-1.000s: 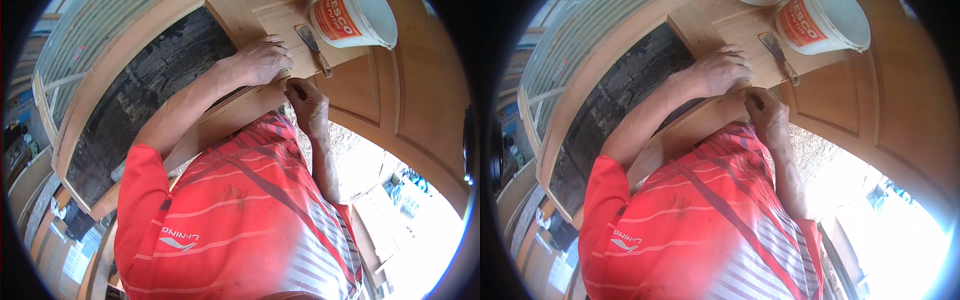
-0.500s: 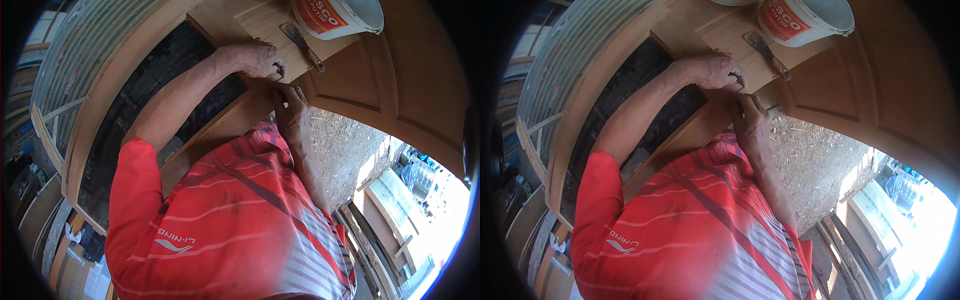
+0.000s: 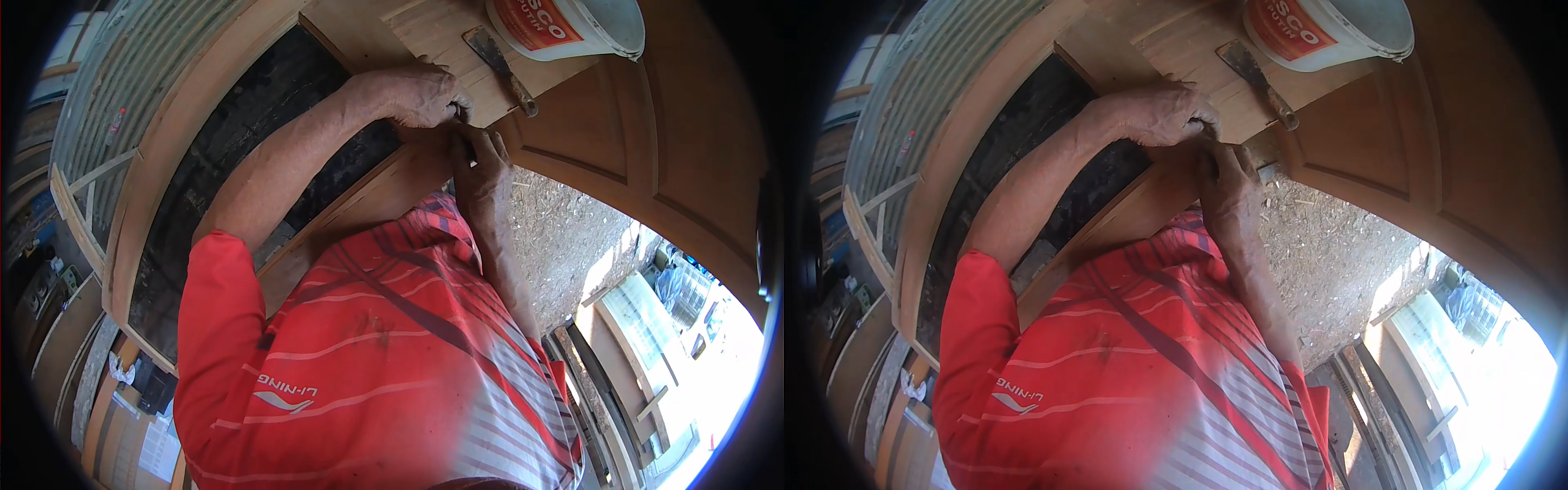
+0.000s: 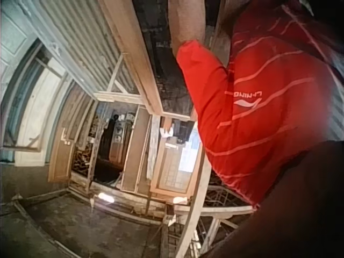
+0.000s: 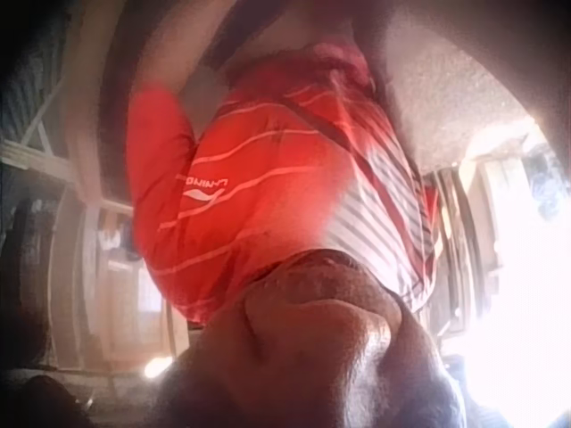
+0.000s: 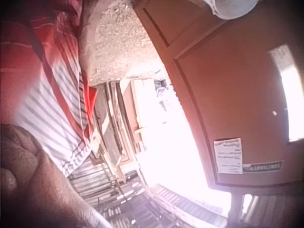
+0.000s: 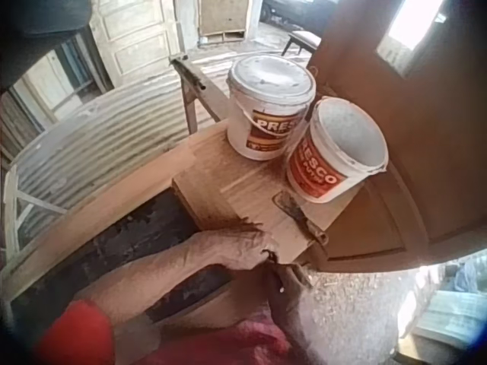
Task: The person picks up a wooden window frame containing a glass pane, moves it to a workbench, and applies putty to the joints between the wood and glass using a putty knife and their fingers.
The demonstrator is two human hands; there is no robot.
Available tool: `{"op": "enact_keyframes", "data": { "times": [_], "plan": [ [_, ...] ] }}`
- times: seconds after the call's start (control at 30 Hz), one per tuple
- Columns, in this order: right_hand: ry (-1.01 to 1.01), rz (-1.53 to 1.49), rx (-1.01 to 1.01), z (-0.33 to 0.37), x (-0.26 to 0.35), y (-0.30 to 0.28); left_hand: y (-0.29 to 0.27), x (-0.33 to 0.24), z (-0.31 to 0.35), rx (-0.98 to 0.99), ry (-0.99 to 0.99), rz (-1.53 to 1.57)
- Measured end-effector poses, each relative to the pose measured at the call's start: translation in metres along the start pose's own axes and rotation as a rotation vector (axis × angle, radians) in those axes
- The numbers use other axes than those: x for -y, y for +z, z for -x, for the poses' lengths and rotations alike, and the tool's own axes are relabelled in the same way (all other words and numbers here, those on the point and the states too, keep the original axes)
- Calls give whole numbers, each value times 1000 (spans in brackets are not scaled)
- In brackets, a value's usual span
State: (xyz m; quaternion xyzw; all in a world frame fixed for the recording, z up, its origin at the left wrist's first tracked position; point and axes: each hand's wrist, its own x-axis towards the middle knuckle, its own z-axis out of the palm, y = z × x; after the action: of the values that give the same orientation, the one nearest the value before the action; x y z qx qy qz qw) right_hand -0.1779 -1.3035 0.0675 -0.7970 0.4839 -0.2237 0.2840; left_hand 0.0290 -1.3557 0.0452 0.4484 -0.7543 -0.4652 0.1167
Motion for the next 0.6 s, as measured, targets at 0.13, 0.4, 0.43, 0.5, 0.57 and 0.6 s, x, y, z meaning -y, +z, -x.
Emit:
{"op": "enact_keyframes", "data": {
  "times": [0.13, 0.4, 0.43, 0.5, 0.57, 0.6],
  "plan": [
    [56, 14, 15, 2, -4, 1, -1, -1, 1, 2, -5, 1],
    [66, -17, 9, 1, -1, 0, 3, 4, -1, -22, -5, -26],
    [64, -17, 11, 3, 0, -1, 4, 6, -1, -38, 19, -38],
    [99, -113, -38, 6, 3, -4, 1, 3, 1, -33, 33, -25],
    [69, -58, -40, 16, -6, -6, -1, 1, 3, -30, 45, -13],
    [46, -2, -43, 22, -12, -5, 0, 0, 2, -33, 26, 15]
  ]
}}
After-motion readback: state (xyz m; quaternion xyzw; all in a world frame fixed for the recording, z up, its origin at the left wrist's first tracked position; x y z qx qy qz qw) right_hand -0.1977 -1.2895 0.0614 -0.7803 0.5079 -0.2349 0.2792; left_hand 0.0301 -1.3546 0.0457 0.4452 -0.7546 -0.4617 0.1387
